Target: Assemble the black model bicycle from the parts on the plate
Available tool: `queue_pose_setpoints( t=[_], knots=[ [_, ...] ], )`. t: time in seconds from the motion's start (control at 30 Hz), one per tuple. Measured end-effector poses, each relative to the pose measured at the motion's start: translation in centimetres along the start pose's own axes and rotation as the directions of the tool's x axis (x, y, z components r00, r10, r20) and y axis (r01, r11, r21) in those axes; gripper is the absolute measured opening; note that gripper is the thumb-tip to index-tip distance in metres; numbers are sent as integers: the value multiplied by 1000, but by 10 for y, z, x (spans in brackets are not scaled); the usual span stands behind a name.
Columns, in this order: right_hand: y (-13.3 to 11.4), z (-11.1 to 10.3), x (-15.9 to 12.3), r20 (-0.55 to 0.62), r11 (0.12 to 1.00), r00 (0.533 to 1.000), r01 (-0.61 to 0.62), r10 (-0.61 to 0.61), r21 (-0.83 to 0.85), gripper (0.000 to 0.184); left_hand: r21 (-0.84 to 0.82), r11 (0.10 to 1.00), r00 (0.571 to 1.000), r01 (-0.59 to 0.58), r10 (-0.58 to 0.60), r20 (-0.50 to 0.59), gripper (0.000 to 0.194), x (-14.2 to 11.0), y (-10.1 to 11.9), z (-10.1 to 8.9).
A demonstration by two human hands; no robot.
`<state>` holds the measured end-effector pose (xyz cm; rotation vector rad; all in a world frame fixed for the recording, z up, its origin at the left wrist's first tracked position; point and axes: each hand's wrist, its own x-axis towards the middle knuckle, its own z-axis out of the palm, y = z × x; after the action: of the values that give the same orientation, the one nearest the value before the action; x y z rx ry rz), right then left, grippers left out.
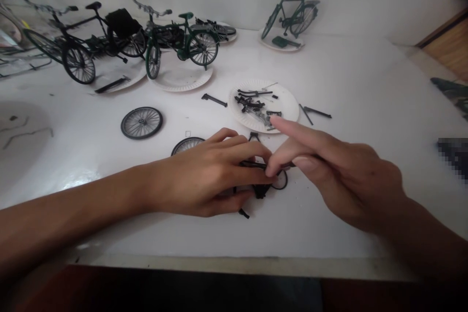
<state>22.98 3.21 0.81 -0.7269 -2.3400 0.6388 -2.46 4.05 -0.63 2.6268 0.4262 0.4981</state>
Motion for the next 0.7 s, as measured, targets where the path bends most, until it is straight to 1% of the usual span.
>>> queue_pose_setpoints(
  t=[0.07,0.13,0.17,0.23,0.33,0.43,0.53,0.6,0.7],
  knots=[
    [-2,3,1,-54,999,998,-11,8,-44,55,-5,1000,1000,-2,1,-3,33,0,0,0],
    [-4,4,1,-84,997,996,-11,5,-71,52,-8,1000,1000,-5,5,-9,34,0,-1,1],
    [-4,4,2,-77,998,997,-7,2,-64,52,-8,1000,1000,-5,5,-8,35,0,-1,1],
    [-5,3,2,-24,1000,1000,7,-8,-25,55,-9,1000,1000,-1,1,-6,38,0,-1,1],
    [-5,1,2,51,1000,999,8,-9,22,63,-11,1000,1000,8,-7,2,42,-1,-1,1],
    [-4,2,2,52,997,999,-16,12,70,66,-15,1000,1000,11,-11,12,42,0,-1,1],
    [-5,7,3,-11,991,999,-39,41,124,65,-17,1000,1000,8,-8,10,38,0,-1,1],
    [-7,10,5,-65,993,996,-53,60,109,61,-14,1000,1000,1,-1,11,36,-1,-1,1],
    [-8,14,6,-121,997,991,-48,56,64,53,-7,1000,1000,3,-3,21,36,-1,-1,1]
  ],
)
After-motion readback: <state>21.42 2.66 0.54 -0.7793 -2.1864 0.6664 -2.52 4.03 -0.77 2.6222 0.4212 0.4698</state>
